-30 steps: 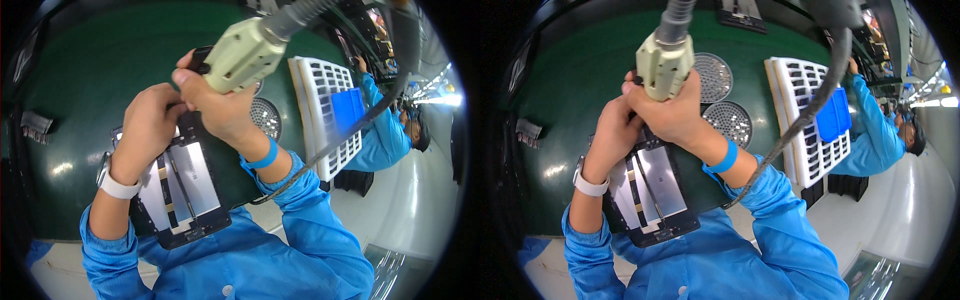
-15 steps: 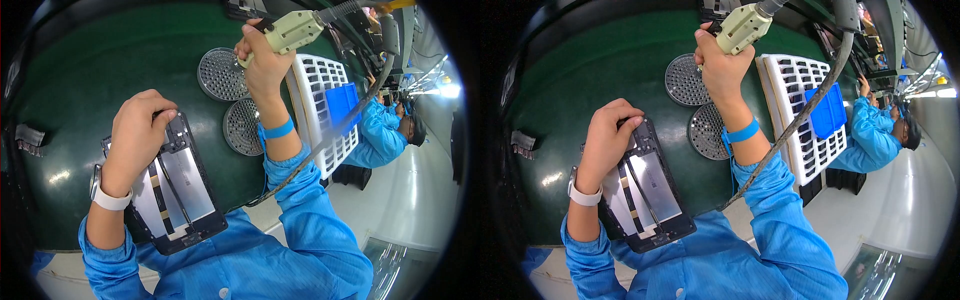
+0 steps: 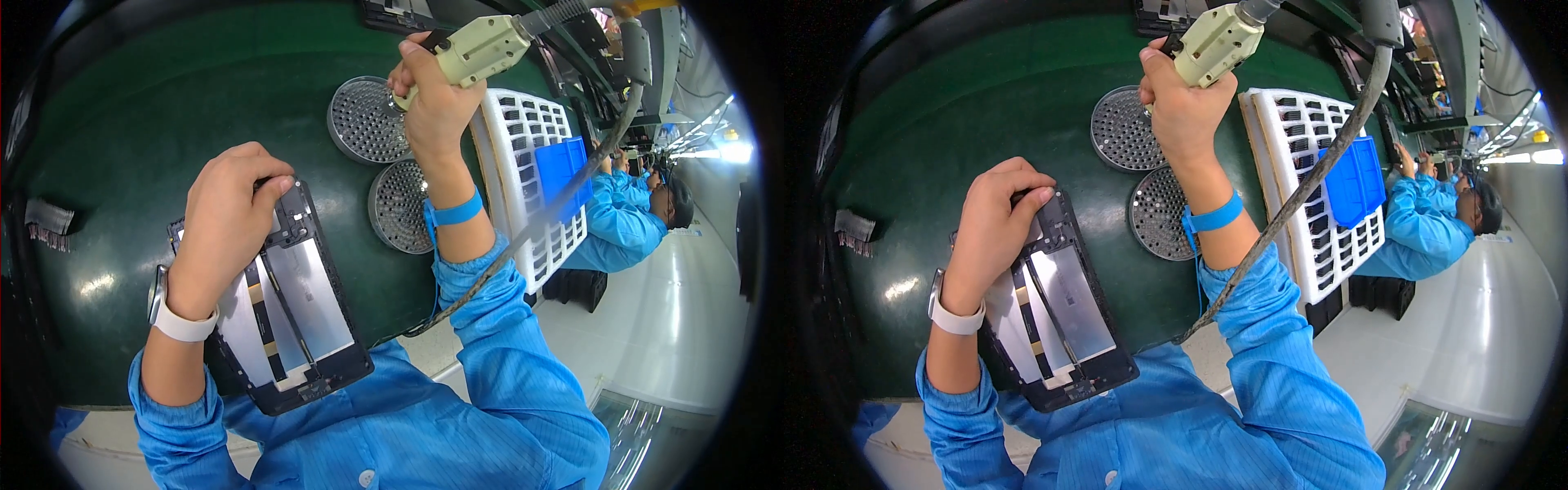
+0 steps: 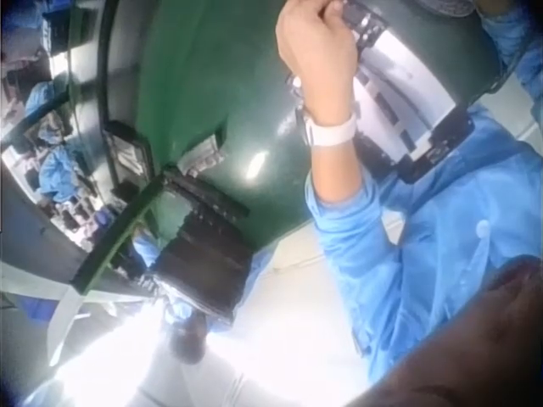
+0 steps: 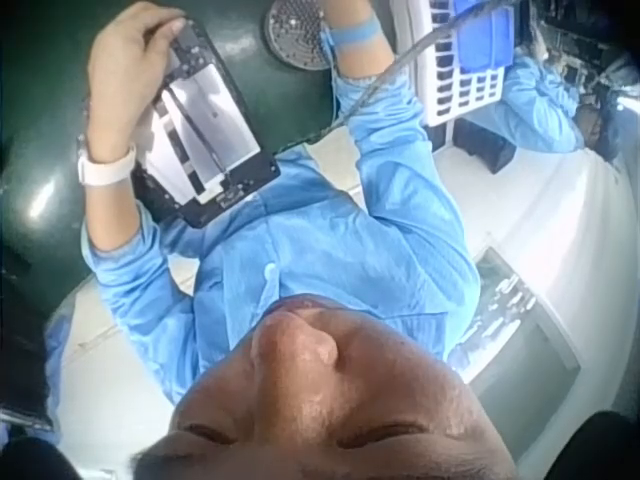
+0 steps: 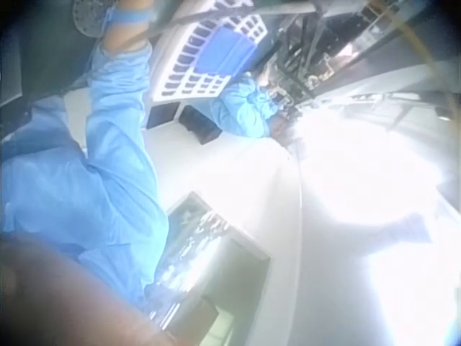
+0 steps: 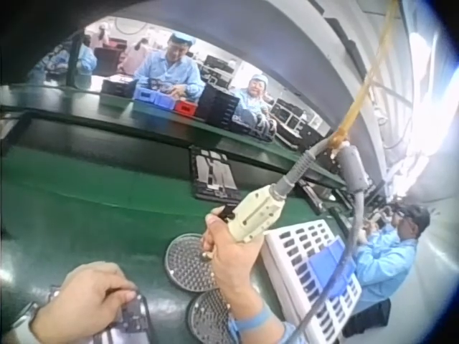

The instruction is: The person tightens screws on tablet-like electronic devices using an electric screwdriver on an assembly line.

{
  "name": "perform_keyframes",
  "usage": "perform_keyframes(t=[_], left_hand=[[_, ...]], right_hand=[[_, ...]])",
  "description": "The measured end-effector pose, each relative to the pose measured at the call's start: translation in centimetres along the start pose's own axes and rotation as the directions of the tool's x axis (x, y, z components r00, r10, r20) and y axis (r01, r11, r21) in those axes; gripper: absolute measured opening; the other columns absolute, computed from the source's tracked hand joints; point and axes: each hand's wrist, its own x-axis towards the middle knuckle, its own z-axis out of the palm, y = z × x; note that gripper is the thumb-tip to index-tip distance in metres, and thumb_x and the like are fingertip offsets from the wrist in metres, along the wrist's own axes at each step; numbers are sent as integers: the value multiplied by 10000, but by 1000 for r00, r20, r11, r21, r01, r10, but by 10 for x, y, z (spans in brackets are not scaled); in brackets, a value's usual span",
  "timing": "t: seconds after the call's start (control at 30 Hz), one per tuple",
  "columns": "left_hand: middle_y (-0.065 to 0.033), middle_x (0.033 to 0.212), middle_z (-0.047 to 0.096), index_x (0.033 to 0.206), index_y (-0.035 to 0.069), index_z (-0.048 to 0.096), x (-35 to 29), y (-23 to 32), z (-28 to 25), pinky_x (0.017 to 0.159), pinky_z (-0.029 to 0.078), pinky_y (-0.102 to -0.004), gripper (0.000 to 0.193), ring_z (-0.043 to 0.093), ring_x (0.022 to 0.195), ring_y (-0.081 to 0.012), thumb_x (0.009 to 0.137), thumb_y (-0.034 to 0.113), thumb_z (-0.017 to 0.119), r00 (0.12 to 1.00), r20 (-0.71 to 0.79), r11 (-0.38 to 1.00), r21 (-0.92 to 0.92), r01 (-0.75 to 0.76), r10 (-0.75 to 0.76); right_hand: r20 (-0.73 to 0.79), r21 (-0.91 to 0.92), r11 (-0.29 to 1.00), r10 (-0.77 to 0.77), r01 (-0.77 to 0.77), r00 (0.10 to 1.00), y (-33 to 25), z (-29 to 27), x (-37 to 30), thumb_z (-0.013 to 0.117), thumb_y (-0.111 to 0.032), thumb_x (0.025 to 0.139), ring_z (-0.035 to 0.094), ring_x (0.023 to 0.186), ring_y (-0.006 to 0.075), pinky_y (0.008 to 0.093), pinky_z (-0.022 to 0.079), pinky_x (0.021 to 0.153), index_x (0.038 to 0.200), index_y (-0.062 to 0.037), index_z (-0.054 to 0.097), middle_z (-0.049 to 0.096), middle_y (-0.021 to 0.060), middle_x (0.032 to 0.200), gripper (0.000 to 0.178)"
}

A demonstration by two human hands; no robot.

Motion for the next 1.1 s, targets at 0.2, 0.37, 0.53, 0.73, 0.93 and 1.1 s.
perform_keyframes(t=[0.2,0.37,0.53,0.73,0.93,1.1], left_hand=[[-101,837,641,868,13,712,-2,0,0,766,478,-391,95,612,838,-300,836,71,644,1000,-8,1000,-17,-2,2],[-100,842,646,853,13,715,-3,-6,1,775,483,-394,100,617,851,-305,831,80,644,999,-35,1000,7,-13,13],[-126,829,642,879,-8,708,-3,-14,4,692,473,-376,93,619,765,-299,809,42,670,990,-71,992,55,-116,120],[-111,830,656,824,30,723,-1,-12,4,770,501,-413,86,630,856,-320,811,89,662,996,-52,997,32,-67,68],[-118,835,656,809,42,715,-2,-15,6,776,500,-424,69,631,870,-327,800,93,670,996,-77,999,-17,-49,48],[-120,848,652,825,37,713,-6,-16,3,776,497,-424,74,622,880,-326,786,83,671,996,-76,998,6,-55,55]], right_hand=[[-38,86,996,12,-8,999,4,-1,1,665,12,816,528,454,118,247,416,442,841,34,639,565,49,560,42],[-53,89,996,13,-8,999,-5,8,-3,651,26,821,519,451,120,254,417,440,861,37,631,559,52,570,46],[53,213,977,5,-16,999,-50,33,-36,599,28,844,493,473,126,288,429,483,981,47,593,513,44,590,139],[285,134,960,199,-244,938,-64,60,-83,549,15,863,461,461,138,325,431,517,1054,62,560,469,44,557,197],[338,226,924,221,-307,915,-49,57,-90,681,51,833,540,539,74,211,434,464,1002,19,609,611,52,759,186],[364,131,944,238,-302,900,-47,59,-95,690,36,830,585,643,82,231,488,544,998,6,607,621,43,796,190]])
